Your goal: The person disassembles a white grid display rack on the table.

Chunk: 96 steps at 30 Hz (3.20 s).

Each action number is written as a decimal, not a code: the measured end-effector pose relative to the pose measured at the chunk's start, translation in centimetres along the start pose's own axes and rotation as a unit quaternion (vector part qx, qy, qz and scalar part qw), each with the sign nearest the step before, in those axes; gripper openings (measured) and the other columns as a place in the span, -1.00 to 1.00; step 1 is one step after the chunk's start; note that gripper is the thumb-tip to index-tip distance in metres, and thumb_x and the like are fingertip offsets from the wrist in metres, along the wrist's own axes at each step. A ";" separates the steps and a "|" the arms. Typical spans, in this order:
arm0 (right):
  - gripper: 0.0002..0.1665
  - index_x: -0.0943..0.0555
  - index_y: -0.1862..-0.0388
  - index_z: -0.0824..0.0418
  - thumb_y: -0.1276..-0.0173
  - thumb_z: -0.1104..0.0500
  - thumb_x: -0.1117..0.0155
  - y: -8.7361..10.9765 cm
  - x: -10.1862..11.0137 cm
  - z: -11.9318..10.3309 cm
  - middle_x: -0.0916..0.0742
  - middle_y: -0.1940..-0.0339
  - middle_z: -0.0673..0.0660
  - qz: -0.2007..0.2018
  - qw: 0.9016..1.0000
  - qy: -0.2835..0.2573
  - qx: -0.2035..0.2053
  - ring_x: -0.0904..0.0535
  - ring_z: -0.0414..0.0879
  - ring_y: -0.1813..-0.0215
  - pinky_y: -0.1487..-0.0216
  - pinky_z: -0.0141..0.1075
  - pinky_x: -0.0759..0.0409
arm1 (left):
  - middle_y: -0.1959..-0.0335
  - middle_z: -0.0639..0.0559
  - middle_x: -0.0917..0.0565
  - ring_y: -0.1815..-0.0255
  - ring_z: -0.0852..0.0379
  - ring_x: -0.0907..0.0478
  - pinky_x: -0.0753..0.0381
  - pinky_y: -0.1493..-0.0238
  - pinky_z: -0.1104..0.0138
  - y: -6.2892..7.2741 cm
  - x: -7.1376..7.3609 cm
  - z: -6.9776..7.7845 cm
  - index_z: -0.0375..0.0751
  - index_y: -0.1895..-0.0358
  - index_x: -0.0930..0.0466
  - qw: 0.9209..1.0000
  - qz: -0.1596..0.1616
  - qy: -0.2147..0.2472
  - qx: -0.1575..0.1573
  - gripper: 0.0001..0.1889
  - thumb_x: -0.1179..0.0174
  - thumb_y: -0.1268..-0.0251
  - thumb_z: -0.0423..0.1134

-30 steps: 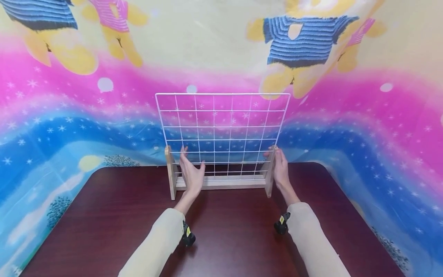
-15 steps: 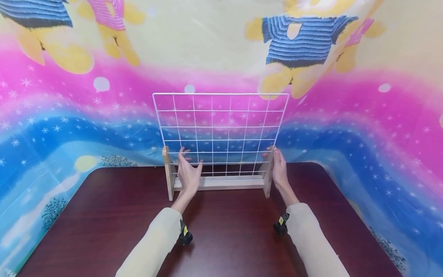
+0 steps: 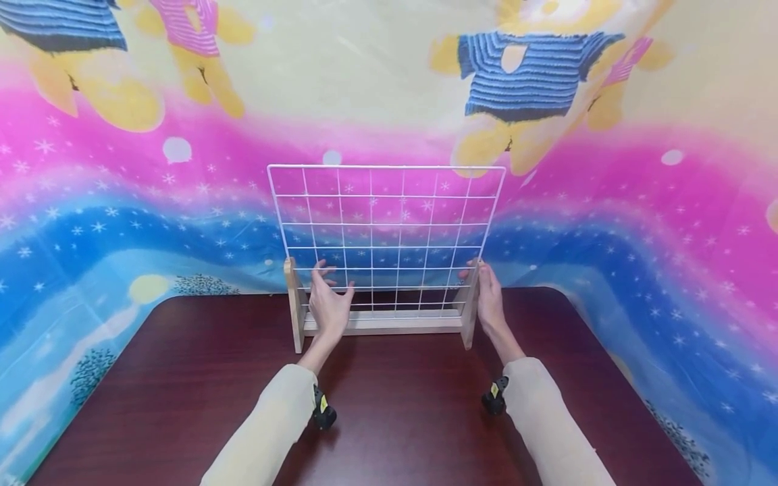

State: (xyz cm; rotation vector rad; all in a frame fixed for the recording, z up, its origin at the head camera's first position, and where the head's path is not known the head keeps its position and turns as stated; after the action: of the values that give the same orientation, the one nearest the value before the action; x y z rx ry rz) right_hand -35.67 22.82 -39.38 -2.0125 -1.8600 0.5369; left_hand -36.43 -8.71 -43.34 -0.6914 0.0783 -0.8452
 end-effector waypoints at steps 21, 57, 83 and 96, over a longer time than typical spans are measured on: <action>-0.48 -0.33 -0.08 0.69 -0.58 0.23 0.40 -0.7 0.6 -0.3 -0.50 0.12 0.71 -0.027 0.999 0.009 0.038 -0.56 0.36 0.14 0.08 -0.15 -0.58 | 0.10 -0.03 -0.60 0.23 -0.15 -0.58 -0.44 0.35 0.07 0.4 -0.2 0.3 -0.24 -0.24 -0.32 1.000 -0.008 -0.009 0.007 -0.27 -0.48 0.06 -0.34; -0.46 -0.43 -0.02 0.64 -0.62 0.18 0.37 -0.8 -0.1 0.1 -0.58 0.16 0.64 0.013 0.998 0.009 0.056 -0.51 0.47 0.15 0.14 -0.23 -0.59 | 0.13 0.09 -0.61 0.24 -0.04 -0.59 -0.44 0.29 0.09 -1.2 0.4 1.7 -0.24 -0.19 -0.35 1.000 0.009 -0.008 -0.019 -0.28 -0.52 0.09 -0.29; -0.45 -0.43 0.01 0.66 -0.62 0.17 0.36 -0.9 0.1 0.0 -0.56 0.18 0.64 0.027 0.999 0.012 0.038 -0.63 -0.05 0.25 0.03 0.12 -0.50 | 0.17 0.06 -0.62 0.25 -0.05 -0.59 -0.43 0.24 0.10 -2.1 0.7 3.2 -0.24 -0.16 -0.36 0.999 0.019 -0.006 -0.028 -0.31 -0.51 0.10 -0.34; -0.45 -0.43 -0.01 0.65 -0.62 0.16 0.35 -0.8 0.1 0.3 -0.57 0.23 0.54 0.033 0.999 0.009 0.019 -0.59 -0.01 0.26 0.05 0.07 -0.53 | 0.18 0.08 -0.62 0.23 -0.05 -0.60 -0.45 0.23 0.10 -2.5 0.8 3.7 -0.25 -0.16 -0.39 1.000 0.017 -0.013 -0.016 -0.35 -0.47 0.07 -0.38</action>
State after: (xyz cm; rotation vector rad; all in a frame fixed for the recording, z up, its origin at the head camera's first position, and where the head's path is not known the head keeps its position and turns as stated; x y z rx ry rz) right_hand -36.52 22.94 -39.29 -2.0527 -1.7660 0.5666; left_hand -36.32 -8.50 -38.76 -0.7300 0.0806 -0.8028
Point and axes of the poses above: each hand's wrist, its own y-axis away from the middle knuckle, its own x-axis out of the back of the hand, z = x × y, the point moved 4 cm from there along -y, towards the middle knuckle
